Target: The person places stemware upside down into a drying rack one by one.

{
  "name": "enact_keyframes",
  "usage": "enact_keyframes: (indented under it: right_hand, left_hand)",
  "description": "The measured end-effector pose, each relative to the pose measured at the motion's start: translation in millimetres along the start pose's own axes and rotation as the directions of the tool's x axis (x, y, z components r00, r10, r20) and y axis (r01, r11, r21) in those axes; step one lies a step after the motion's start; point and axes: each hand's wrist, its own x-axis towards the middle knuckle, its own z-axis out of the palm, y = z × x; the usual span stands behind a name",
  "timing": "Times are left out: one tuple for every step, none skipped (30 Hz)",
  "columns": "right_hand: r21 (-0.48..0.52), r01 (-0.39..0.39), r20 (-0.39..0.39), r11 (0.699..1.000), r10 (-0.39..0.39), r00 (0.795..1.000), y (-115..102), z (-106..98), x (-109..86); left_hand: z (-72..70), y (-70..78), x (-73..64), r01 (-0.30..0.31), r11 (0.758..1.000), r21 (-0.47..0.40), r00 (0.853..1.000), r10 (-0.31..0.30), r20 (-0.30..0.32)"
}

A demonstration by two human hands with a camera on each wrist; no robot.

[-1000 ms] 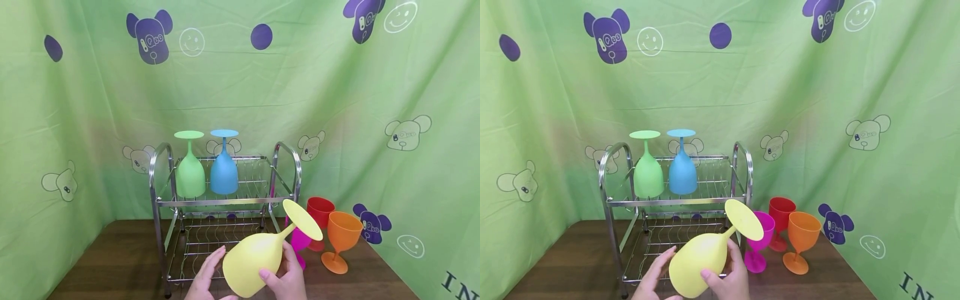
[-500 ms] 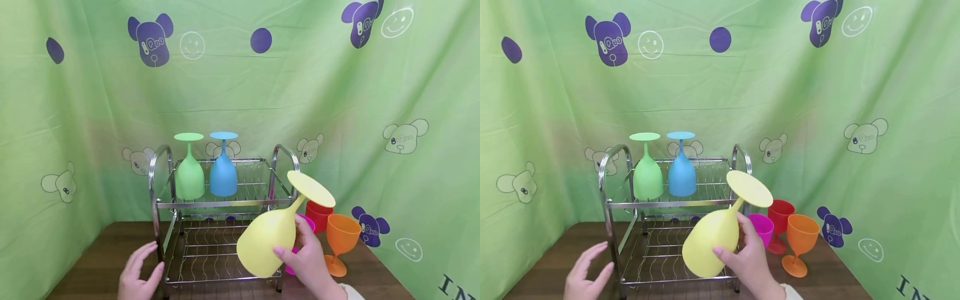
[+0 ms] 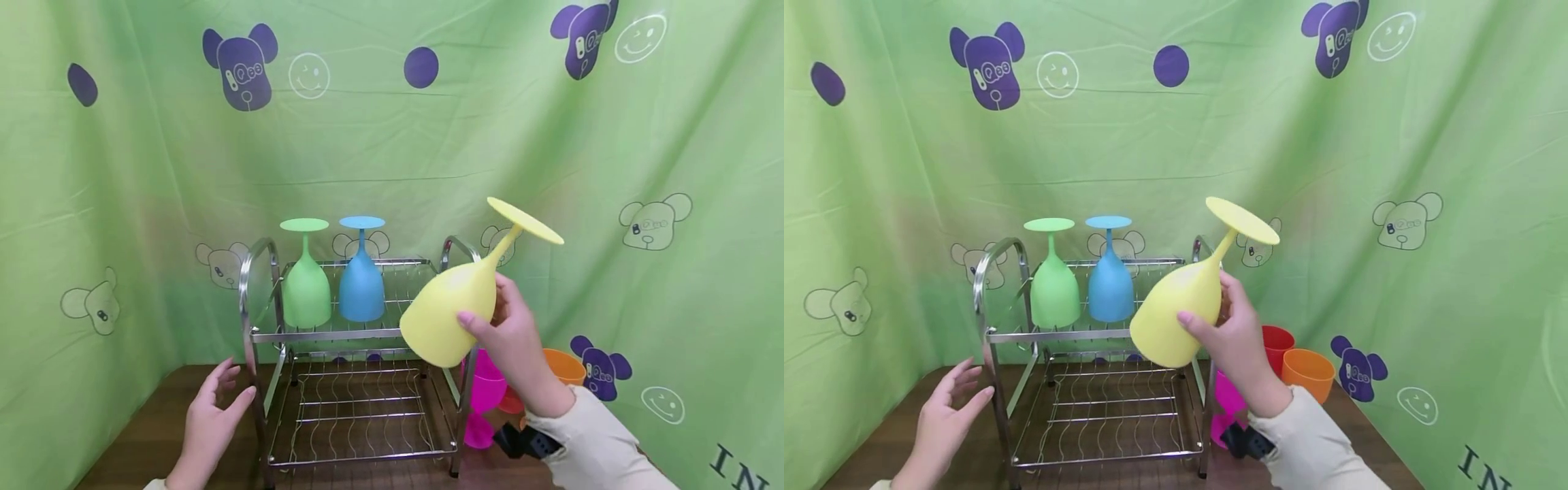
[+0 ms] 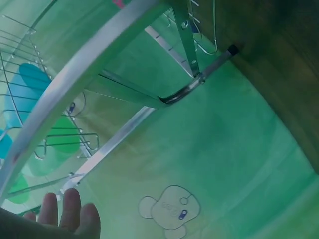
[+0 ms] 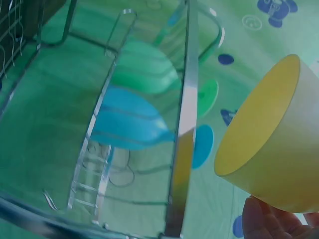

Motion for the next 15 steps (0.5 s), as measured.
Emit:
enact_keyframes:
  right_hand:
    - [-0.005, -0.008, 0.002, 1.000, 0.008, 1.000, -2.0, 0.1, 4.6]
    - [-0.005, -0.014, -0.002, 1.000, 0.014, 1.000, -4.2, 0.4, 9.3]
    - [-0.008, -0.023, -0.008, 1.000, 0.023, 1.000, -6.2, 0.9, 13.8]
    - [-0.010, -0.027, -0.015, 1.000, 0.027, 1.000, -7.9, 1.6, 18.5]
    - [-0.015, -0.029, -0.020, 0.999, 0.029, 0.999, -9.6, 2.4, 23.1]
    - [-0.024, -0.031, -0.024, 0.999, 0.030, 0.999, -10.8, 3.1, 27.8]
    - [-0.028, -0.034, -0.029, 0.999, 0.033, 0.999, -12.5, 3.7, 32.1]
    - [-0.046, -0.039, -0.032, 0.998, 0.037, 0.999, -14.0, 4.3, 36.2]
    - [-0.064, -0.045, -0.031, 0.997, 0.043, 0.999, -15.7, 4.9, 40.4]
    - [-0.086, -0.047, -0.031, 0.995, 0.044, 0.999, -17.0, 5.6, 44.7]
    - [-0.113, -0.050, -0.032, 0.992, 0.047, 0.998, -18.4, 6.2, 49.0]
    - [-0.138, -0.056, -0.034, 0.989, 0.051, 0.998, -19.5, 7.0, 53.4]
    - [-0.164, -0.061, -0.038, 0.985, 0.056, 0.998, -21.0, 8.0, 57.4]
    - [-0.191, -0.065, -0.040, 0.979, 0.059, 0.997, -21.7, 8.6, 61.2]
    - [-0.216, -0.072, -0.043, 0.974, 0.064, 0.997, -22.8, 9.4, 64.5]
  left_hand:
    - [0.2, -1.1, 1.5, 0.005, 1.000, -0.005, 1.000, -0.005, 0.008]
    - [0.6, -2.4, 3.0, 0.009, 1.000, -0.008, 1.000, -0.009, 0.017]
    - [1.0, -3.8, 4.3, 0.014, 1.000, -0.018, 1.000, -0.014, 0.027]
    - [1.8, -5.0, 5.5, 0.020, 0.999, -0.031, 0.999, -0.019, 0.040]
    - [2.6, -6.1, 6.7, 0.025, 0.999, -0.043, 0.998, -0.022, 0.053]
    - [3.5, -7.3, 7.8, 0.031, 0.998, -0.061, 0.998, -0.027, 0.065]
    - [4.1, -7.9, 8.4, 0.036, 0.997, -0.074, 0.997, -0.031, 0.072]
    - [4.6, -8.6, 9.1, 0.038, 0.996, -0.083, 0.996, -0.032, 0.080]
    - [5.1, -9.0, 9.6, 0.039, 0.995, -0.094, 0.996, -0.031, 0.085]
    - [5.3, -9.2, 10.1, 0.039, 0.994, -0.099, 0.995, -0.030, 0.090]
    - [5.4, -9.0, 10.5, 0.039, 0.994, -0.099, 0.995, -0.030, 0.091]
    - [5.5, -8.7, 11.0, 0.039, 0.995, -0.094, 0.995, -0.031, 0.090]
    - [5.6, -8.2, 11.4, 0.035, 0.995, -0.089, 0.996, -0.028, 0.086]
    - [5.9, -7.4, 12.0, 0.033, 0.996, -0.083, 0.996, -0.026, 0.080]
    - [6.0, -6.7, 12.3, 0.030, 0.996, -0.081, 0.997, -0.023, 0.075]
